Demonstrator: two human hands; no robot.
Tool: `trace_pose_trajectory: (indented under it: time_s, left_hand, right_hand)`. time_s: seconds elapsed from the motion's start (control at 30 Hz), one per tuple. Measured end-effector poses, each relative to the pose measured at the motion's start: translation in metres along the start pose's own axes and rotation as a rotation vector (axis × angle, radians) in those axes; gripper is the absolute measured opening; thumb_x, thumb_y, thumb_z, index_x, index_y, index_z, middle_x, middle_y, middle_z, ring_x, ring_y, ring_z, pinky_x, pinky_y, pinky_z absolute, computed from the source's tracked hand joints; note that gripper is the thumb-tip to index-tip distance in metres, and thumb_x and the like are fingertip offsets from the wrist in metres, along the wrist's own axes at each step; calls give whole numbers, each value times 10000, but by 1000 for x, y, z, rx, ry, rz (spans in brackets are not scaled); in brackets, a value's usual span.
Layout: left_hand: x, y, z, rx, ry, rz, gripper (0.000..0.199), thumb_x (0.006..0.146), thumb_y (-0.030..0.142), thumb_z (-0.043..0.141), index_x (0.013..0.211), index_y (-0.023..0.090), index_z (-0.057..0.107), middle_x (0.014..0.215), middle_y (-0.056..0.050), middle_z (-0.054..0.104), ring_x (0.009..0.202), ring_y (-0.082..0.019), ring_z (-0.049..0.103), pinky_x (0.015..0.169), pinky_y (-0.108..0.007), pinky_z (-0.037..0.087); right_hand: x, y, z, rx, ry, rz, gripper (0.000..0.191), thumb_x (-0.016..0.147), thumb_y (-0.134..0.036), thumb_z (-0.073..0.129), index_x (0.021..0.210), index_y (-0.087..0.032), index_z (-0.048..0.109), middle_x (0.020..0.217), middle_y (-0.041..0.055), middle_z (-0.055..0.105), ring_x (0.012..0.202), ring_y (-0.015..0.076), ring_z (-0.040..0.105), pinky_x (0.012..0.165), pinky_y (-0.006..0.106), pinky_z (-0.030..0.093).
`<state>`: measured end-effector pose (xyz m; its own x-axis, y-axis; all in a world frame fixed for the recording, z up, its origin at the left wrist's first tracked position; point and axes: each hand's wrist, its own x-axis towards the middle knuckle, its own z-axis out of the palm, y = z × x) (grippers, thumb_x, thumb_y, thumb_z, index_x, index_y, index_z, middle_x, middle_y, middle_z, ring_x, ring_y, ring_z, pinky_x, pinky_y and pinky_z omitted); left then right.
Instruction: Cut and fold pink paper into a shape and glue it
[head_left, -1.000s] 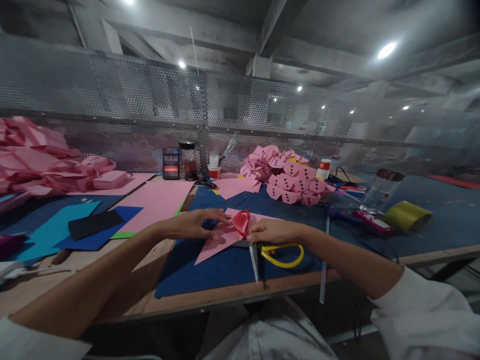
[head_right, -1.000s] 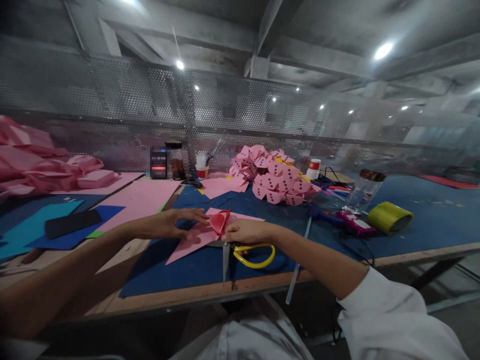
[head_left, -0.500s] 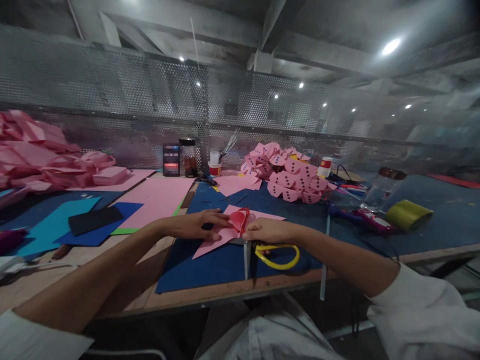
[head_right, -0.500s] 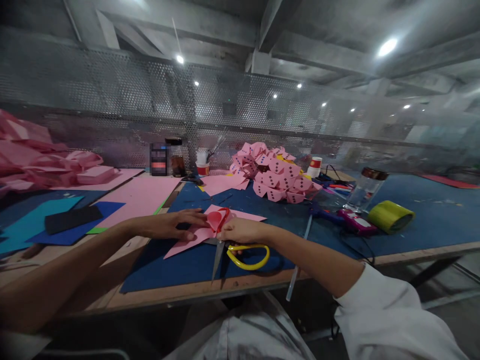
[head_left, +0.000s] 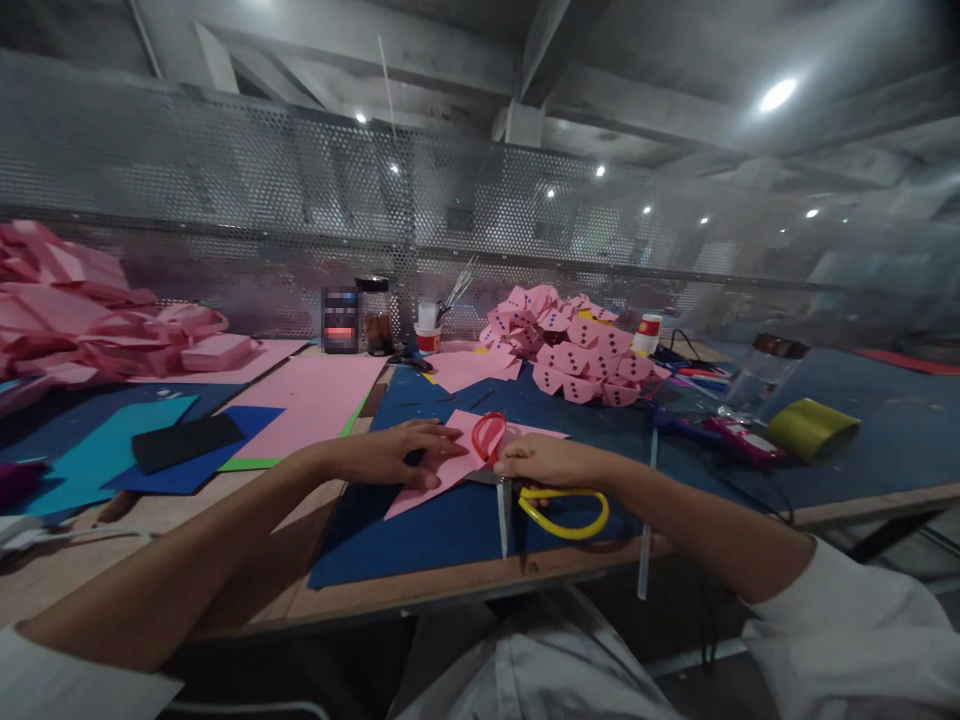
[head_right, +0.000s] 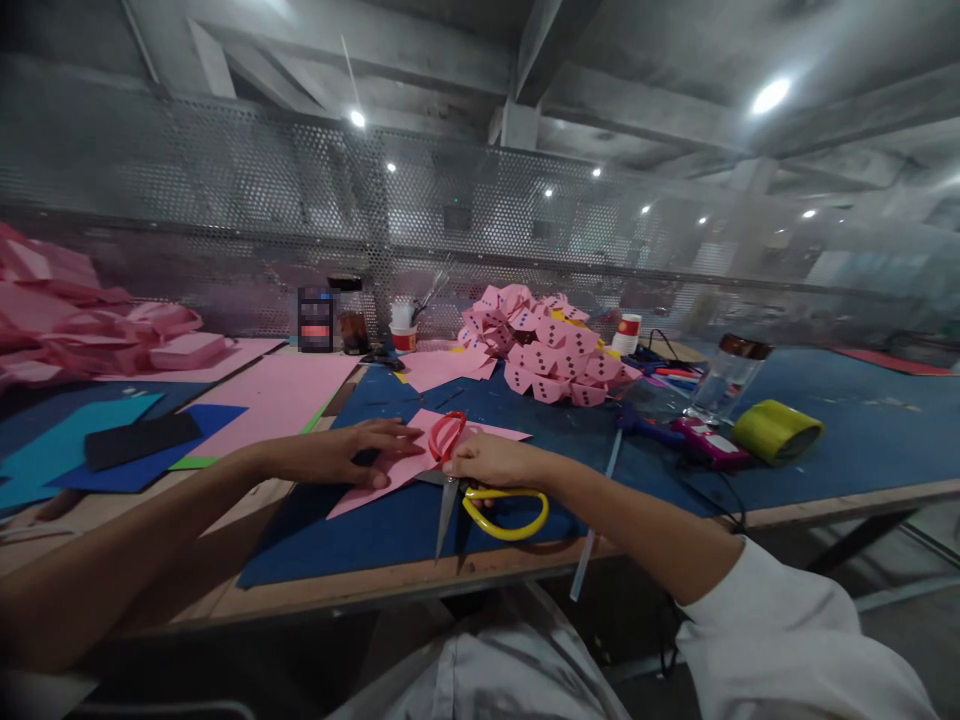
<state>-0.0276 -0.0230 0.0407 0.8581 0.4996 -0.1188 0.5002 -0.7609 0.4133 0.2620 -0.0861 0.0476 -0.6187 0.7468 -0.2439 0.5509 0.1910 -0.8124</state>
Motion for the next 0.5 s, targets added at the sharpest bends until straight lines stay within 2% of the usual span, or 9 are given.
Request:
trace_pose_trajectory:
  time_s: [0.13,0.27,0.4,0.5]
  left_hand:
    - [7,1,7,4,123,44,501,964,544,558,1404,308,595,1571,-72,452,1448,-309,380,1199,-428,284]
    - [16,2,17,23,244,88,390,992,473,528,1269,249,685,1465,-96,553,1391,-292,443,1178,-422,318]
    - [19,8,21,34,269,82,396,996,476,519,1250,218,681,1404,-111,583,1326,-279,498,1139,-390,366]
    - [19,12,21,38,263,77,432,1011,517,473,1265,238,682,1392,-105,575,1300,-270,504,1133,-379,362]
  right_hand:
    - [-1,3,-1,35,15,36,352,952,-446,532,726,-200,424,586,-71,355,483,83,335,465,206,309]
    - [1,3,2,12,23,63,334,935,-451,552,745,-200,442,597,-75,321,493,82,321,475,204,314]
    - [-1,-3,3,-70,43,62,310,940,-445,542,769,-197,471,606,-71,342,505,87,341,495,212,319]
    - [-1,-7,3,-165,64,45,300,949,-418,520,755,-191,488,611,-54,399,528,99,373,524,223,337]
